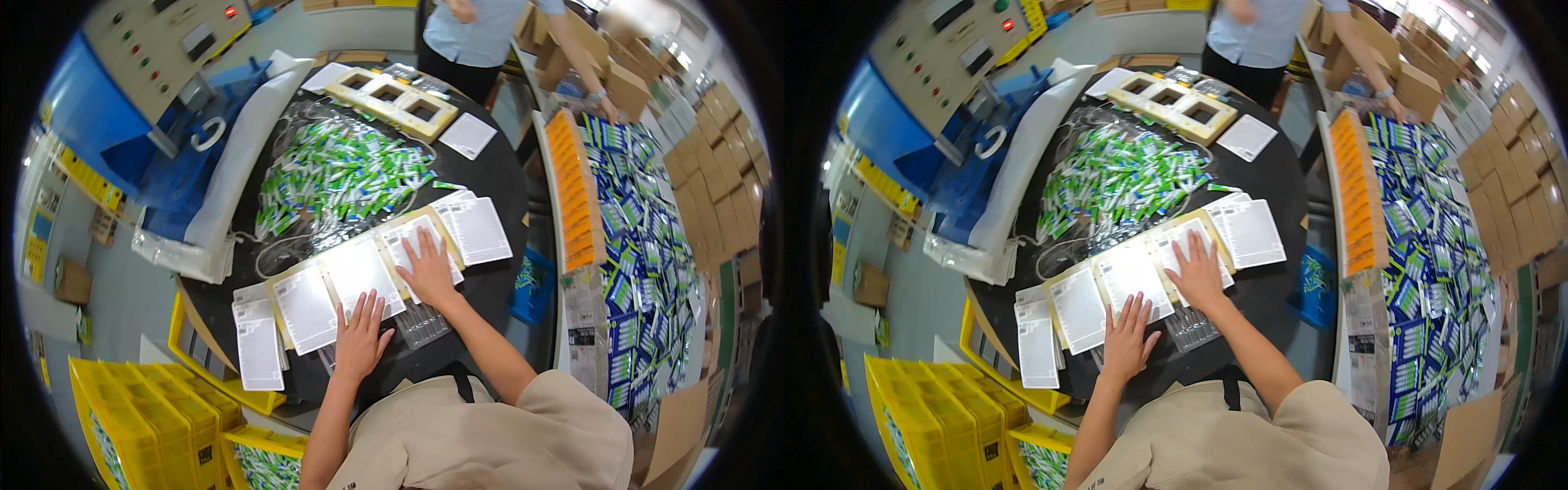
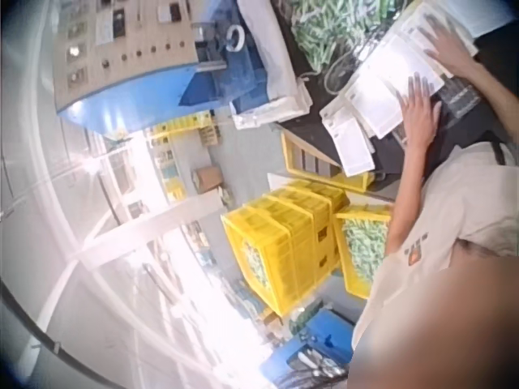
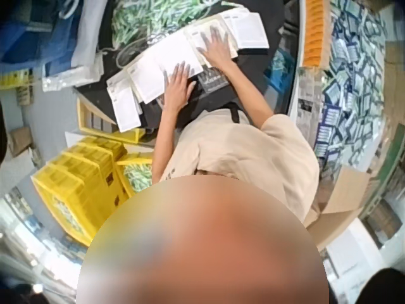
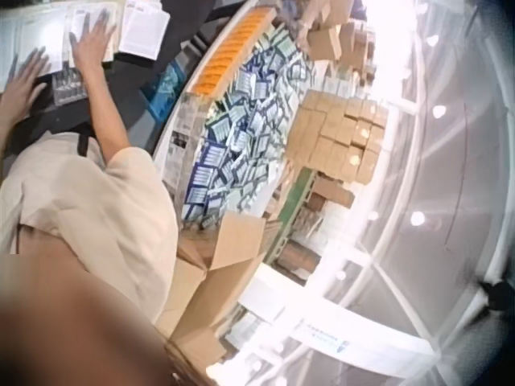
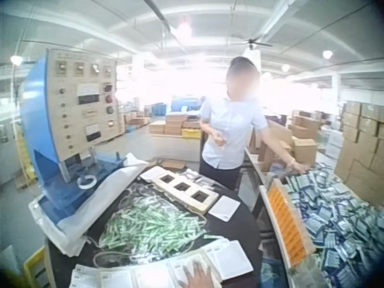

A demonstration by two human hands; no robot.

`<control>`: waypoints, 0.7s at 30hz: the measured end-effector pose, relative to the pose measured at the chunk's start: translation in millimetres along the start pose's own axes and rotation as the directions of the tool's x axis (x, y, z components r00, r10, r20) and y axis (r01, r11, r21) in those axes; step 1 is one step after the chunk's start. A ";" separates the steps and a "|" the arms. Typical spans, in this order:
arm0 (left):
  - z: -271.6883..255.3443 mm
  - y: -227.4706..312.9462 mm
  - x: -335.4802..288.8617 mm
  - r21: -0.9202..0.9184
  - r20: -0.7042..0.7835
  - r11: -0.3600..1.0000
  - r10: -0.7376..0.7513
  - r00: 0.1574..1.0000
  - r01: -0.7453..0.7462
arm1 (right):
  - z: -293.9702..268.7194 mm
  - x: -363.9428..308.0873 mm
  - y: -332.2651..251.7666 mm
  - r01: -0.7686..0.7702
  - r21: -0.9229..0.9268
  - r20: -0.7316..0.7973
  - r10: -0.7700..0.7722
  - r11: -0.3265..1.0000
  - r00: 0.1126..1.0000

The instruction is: The person places green cylindrical batteries into a multi-slot wooden jig on a workbench, then covers the filled slots with white paper sheets. The person repeats this cycle multiple times, handling batteries and paper sheets by hand.

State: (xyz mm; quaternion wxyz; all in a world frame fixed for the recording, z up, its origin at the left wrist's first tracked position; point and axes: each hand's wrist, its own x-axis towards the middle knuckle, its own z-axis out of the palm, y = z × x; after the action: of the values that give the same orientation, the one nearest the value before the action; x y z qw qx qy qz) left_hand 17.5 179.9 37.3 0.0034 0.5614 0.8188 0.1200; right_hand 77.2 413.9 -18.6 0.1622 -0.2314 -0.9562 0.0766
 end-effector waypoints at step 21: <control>-12.7 6.8 -27.2 -0.081 -0.068 0.996 0.020 0.997 -0.025 | -19.9 -43.1 220.3 -0.658 0.298 -0.577 0.680 0.692 0.453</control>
State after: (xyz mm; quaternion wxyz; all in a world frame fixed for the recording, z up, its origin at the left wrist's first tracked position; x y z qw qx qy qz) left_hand 32.0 154.7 47.4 -0.0026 0.5656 0.8065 0.1722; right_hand 212.3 589.3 -60.6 0.4425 -0.5962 -0.6668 0.0641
